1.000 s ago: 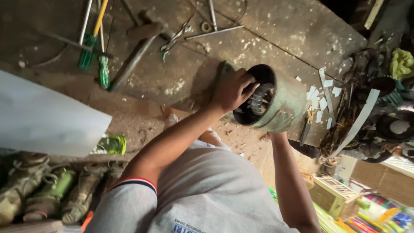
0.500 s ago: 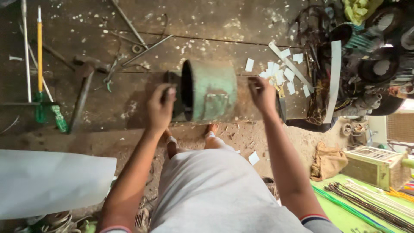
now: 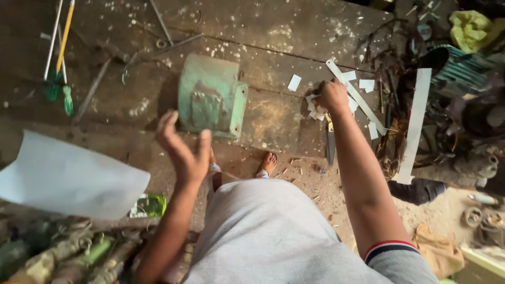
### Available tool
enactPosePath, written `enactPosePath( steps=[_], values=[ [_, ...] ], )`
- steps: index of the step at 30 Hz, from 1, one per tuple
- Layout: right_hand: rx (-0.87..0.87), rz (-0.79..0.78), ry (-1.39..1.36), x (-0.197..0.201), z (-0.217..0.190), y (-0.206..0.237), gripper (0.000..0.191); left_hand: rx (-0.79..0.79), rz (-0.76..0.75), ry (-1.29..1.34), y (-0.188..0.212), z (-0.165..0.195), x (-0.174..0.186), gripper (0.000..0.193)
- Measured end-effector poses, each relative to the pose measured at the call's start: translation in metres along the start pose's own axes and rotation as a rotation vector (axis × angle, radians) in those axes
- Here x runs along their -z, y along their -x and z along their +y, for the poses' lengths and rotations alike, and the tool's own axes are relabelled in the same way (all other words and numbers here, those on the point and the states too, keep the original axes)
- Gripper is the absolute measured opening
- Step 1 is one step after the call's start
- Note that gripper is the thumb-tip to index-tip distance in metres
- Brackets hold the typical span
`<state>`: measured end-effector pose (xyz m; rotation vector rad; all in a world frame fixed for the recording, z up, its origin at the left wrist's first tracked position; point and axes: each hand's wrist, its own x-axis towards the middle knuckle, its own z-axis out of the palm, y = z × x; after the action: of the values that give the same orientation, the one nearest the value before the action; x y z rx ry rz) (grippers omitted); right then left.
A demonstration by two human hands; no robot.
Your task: The person cuts small white rectangular pieces from a strip using scissors and inserts them one by one into slots on the inner surface of a green cylindrical metal housing. The person repeatedly picks up pieces, cuts them, and places them inside the housing.
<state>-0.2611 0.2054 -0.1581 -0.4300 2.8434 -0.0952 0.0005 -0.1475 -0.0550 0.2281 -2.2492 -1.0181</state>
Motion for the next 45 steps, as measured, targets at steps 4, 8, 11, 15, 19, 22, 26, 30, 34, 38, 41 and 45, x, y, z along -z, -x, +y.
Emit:
enactPosePath(
  steps=[4,8,11,15,19,22,26,30,34,38,41,45],
  values=[
    [-0.007,-0.016,-0.101,-0.001,0.012,0.002,0.045,-0.045,0.099,-0.099,0.021,0.054,-0.04,0.073],
    [0.093,0.043,-0.172,0.0,0.028,0.015,0.04,-0.047,0.11,-0.123,0.052,0.082,-0.054,0.06],
    [0.236,0.18,-0.149,0.001,0.04,0.026,0.024,-0.075,0.004,-0.03,0.072,0.089,-0.063,0.051],
    [0.331,0.305,-0.086,0.0,0.044,0.042,0.022,-0.008,-0.136,-0.026,0.087,0.094,-0.072,0.039],
    [0.272,0.338,-0.216,0.003,0.043,0.064,0.018,-0.012,0.113,-0.285,0.067,0.088,-0.082,0.065],
    [0.254,0.365,-0.225,0.009,0.046,0.087,0.023,0.035,0.204,-0.473,0.048,0.08,-0.08,0.097],
    [0.267,0.334,-0.334,0.009,0.059,0.113,0.054,0.181,0.134,-0.302,0.031,0.067,-0.087,0.121],
    [0.352,0.426,-0.299,0.003,0.079,0.124,0.048,0.163,0.149,-0.359,0.023,0.049,-0.096,0.107],
    [0.303,0.447,-0.321,0.003,0.082,0.121,0.041,0.193,0.078,-0.387,0.022,0.038,-0.09,0.11],
    [0.284,0.378,-0.208,0.008,0.067,0.112,0.031,0.163,-0.015,-0.277,0.01,0.026,-0.06,0.11],
    [0.306,0.272,-0.044,0.011,0.059,0.103,0.035,0.191,-0.116,-0.276,0.006,0.028,-0.041,0.117],
    [0.326,0.251,-0.073,0.015,0.062,0.096,0.026,0.003,-0.024,-0.337,0.013,0.049,-0.03,0.113]
  ],
)
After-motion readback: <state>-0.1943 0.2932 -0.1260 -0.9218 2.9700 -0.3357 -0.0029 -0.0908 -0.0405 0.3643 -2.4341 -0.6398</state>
